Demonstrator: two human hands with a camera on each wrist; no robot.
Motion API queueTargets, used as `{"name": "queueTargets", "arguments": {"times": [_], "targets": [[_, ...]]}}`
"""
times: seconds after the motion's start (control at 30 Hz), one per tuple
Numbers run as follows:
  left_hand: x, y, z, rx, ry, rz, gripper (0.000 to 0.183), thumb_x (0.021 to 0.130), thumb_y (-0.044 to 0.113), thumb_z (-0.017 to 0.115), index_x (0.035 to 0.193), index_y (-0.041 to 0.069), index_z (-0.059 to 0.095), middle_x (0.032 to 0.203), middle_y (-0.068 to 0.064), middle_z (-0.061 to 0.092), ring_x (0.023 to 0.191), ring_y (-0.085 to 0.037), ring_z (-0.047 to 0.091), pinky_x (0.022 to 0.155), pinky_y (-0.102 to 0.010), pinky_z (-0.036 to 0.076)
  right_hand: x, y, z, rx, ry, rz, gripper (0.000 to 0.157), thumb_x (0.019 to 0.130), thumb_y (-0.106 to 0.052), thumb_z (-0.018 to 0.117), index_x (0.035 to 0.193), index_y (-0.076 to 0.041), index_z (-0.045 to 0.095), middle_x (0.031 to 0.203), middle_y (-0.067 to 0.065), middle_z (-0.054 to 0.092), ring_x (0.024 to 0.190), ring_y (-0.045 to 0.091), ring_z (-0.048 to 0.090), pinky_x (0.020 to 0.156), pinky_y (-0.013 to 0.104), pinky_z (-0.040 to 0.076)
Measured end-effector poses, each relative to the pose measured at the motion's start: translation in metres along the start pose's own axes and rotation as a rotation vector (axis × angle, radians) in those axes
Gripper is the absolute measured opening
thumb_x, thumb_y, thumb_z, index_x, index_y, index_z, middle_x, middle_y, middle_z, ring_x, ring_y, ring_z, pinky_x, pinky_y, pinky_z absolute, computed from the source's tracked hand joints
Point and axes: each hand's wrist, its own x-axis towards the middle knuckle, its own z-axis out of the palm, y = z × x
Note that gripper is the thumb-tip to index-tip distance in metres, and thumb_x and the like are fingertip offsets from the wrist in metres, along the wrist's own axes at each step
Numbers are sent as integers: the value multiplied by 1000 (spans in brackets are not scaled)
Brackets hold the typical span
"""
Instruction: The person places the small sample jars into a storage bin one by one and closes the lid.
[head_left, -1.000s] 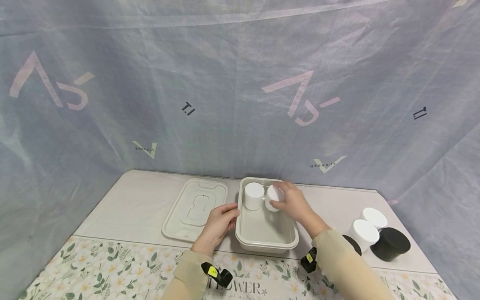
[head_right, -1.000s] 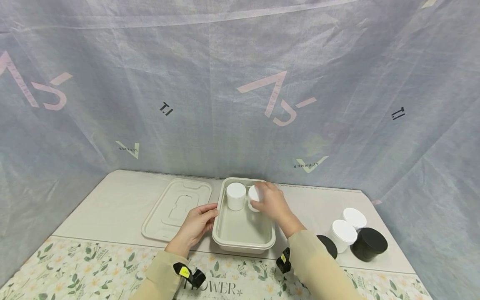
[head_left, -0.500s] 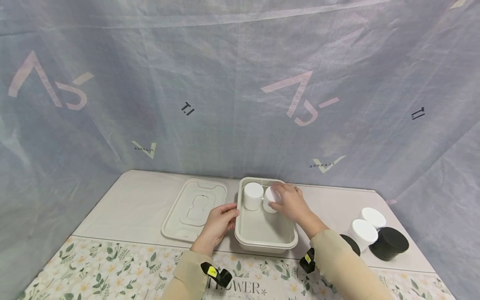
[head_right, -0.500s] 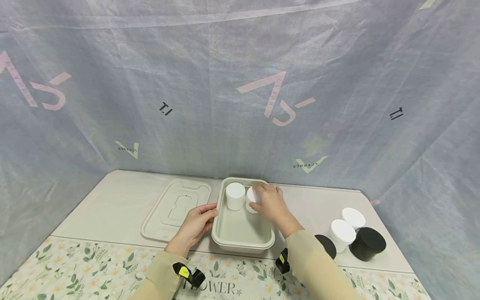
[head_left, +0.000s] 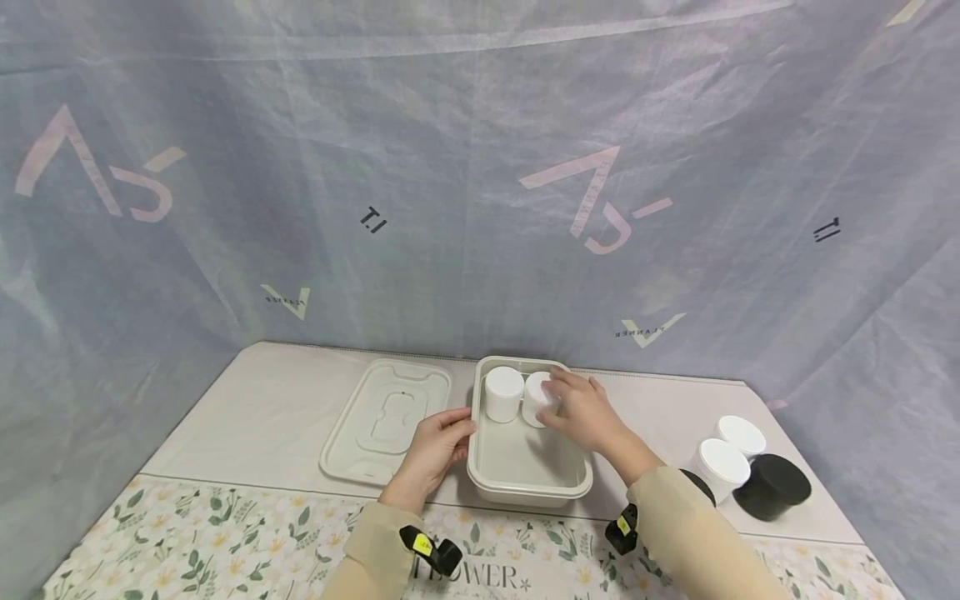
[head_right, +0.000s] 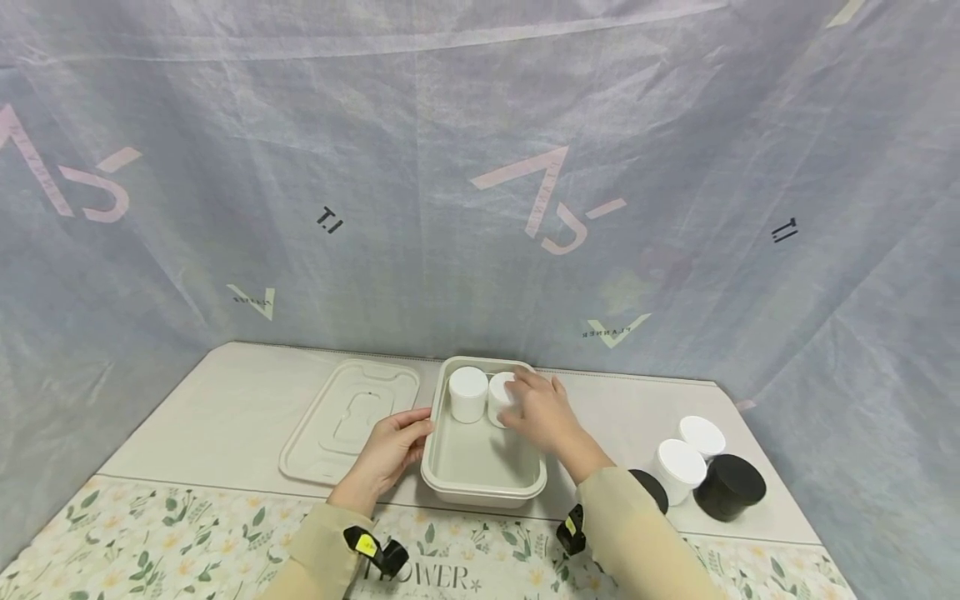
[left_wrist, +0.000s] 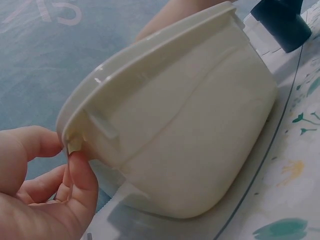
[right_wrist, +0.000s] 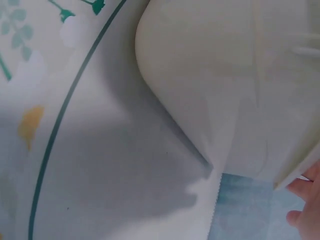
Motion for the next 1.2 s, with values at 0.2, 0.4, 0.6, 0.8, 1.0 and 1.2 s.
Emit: {"name": "queueTargets", "arguments": {"times": [0.2,0.4,0.6,0.8,1.0,1.2], "targets": [[-1,1,0,-1,1,-1,41,88,7,61,126,-9,53,98,-17,64,73,-10,62,58,-17,51,-10,6,-9,48,-15,-24,54,81,-33,71,123,0,60,137,21,50,129,39,44,106,62,30],[-1,1,-1,5,9,-4,41,89,8,61,126,-8,53,96,-13,64,74,-10,62,60,-18,51,-21,17,-20,153,-37,0,55,84,-30,70,127,2,56,137,24,48,127,42,44,105,55,36],[0,0,-2,0,6,1,43,89,9,61,128,-8,52,93,-10,64,73,-9,61,58,-17,50,-34,28,-31,206,-43,33,58,86,-32,68,131,1,53,137,24,48,127,42,44,103,56,37],[0,-1,-2,-4,-6,7,44,90,9,60,129,-9,50,87,-4,64,69,-7,59,55,-18,49,-52,35,-43,227,-26,51,58,87,-34,67,132,-1,52,135,21,51,125,41,47,99,56,41],[-1,0,-1,-3,-10,7,44,90,9,60,129,-9,50,87,-4,63,70,-7,60,56,-17,50,-70,44,-48,231,16,69,59,84,-35,70,131,-3,53,133,19,53,123,39,48,97,56,43],[-3,2,0,-3,-17,9,44,90,9,59,129,-9,49,86,-3,63,70,-7,60,57,-17,50,-87,54,-52,286,15,107,60,82,-34,72,131,-4,53,130,17,56,118,41,52,92,57,45]]}}
